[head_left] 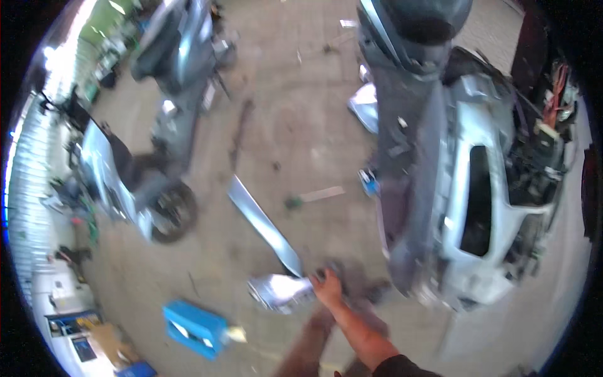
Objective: The person manipulates electrical wiring and connectors on the front of a motorcycle, uses a screwdriver to loosen internal components, and handles a detached silver plastic fairing.
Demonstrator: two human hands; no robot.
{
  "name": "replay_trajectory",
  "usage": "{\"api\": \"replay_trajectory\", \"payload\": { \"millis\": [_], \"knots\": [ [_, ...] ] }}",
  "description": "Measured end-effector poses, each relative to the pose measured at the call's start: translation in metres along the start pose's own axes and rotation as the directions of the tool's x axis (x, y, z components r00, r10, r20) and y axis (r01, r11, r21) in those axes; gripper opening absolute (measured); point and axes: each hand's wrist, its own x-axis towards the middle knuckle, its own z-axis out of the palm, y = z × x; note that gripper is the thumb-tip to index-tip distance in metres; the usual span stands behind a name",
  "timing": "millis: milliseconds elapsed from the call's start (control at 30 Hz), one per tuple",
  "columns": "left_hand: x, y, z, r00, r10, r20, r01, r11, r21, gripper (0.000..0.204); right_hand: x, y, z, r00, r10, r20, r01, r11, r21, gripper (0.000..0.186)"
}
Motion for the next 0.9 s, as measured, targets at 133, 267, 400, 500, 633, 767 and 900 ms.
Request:
{"api": "replay_trajectory", "payload": {
  "millis": [133, 267, 400, 500, 633, 767, 900],
  "knots": [
    [-0.011, 0.006, 0.016, 0.993, 0.112, 0.023, -0.114, 0.990, 0.079, 0.065, 0.141, -0.008, 0.089, 0.814, 0.294, 0.501, -0.320, 0.947, -0.037, 0.057],
    [-0.039, 0.008, 0.047, 0.955, 0.298, 0.002, -0.297, 0.952, 0.070, 0.065, 0.293, 0.060, 0.154, 0.951, 0.201, 0.236, -0.178, 0.977, -0.116, 0.074],
    [-0.047, 0.016, 0.084, 0.926, 0.370, 0.071, -0.377, 0.911, 0.166, 0.066, 0.401, 0.115, 0.202, 0.953, 0.158, 0.260, -0.143, 0.987, -0.076, 0.089],
    [-0.051, 0.014, 0.089, 0.901, 0.426, 0.076, -0.433, 0.881, 0.192, 0.066, 0.469, 0.178, 0.232, 0.927, 0.137, 0.350, -0.069, 0.977, -0.201, 0.093],
    [-0.055, 0.027, 0.101, 0.885, 0.450, 0.121, -0.461, 0.808, 0.368, 0.066, 0.478, 0.144, 0.268, 0.912, 0.211, 0.351, -0.149, 0.969, -0.195, 0.088],
    [-0.032, 0.032, 0.096, 0.855, 0.501, 0.133, -0.507, 0.755, 0.417, 0.066, 0.427, 0.130, 0.245, 0.921, 0.288, 0.262, -0.283, 0.957, -0.059, 0.072],
    [0.003, 0.074, 0.074, 0.769, 0.635, 0.071, -0.583, 0.651, 0.486, 0.066, 0.373, 0.155, 0.230, 0.894, 0.446, 0.041, -0.446, 0.883, 0.145, 0.055]
  ]
}}
